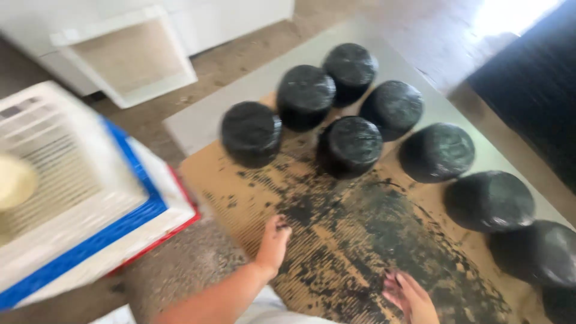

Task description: Applying a black wax coating to a cheese wheel using a brush at a waxing station

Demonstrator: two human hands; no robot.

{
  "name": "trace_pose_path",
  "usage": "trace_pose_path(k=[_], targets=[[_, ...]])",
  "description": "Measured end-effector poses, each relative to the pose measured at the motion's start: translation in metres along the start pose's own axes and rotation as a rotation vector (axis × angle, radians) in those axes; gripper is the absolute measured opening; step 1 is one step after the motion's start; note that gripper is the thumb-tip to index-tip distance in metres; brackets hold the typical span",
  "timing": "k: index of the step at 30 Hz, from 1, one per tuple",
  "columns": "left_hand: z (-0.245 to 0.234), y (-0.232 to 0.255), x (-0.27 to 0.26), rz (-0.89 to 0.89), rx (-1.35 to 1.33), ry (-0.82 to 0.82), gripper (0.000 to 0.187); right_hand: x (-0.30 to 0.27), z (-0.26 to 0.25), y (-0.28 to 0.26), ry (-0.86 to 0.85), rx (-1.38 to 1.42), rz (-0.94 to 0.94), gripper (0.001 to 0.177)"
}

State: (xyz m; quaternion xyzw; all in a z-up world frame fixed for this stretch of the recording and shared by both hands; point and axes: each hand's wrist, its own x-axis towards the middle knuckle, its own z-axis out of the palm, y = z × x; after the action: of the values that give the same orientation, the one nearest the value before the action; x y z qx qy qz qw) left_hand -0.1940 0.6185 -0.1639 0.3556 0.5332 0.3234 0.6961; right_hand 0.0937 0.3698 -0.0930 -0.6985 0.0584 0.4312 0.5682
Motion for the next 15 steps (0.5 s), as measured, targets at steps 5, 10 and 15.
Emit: trace_pose_path(k=[5, 10, 15], targets=[[-0.047, -0.024, -0.072, 0.030, 0.123, 0.027, 0.048, 0.070, -0.066, 0.058, -0.145, -0.192, 0.241, 0.044], [-0.097, -0.046, -0.136, 0.053, 0.116, 0.000, 0.040, 0.017, -0.035, 0.077, -0.367, -0.381, -0.007, 0.047], [-0.170, -0.032, -0.176, 0.088, 0.148, 0.022, 0.036, -0.188, 0.107, -0.013, -0.129, -0.597, 0.139, 0.049]])
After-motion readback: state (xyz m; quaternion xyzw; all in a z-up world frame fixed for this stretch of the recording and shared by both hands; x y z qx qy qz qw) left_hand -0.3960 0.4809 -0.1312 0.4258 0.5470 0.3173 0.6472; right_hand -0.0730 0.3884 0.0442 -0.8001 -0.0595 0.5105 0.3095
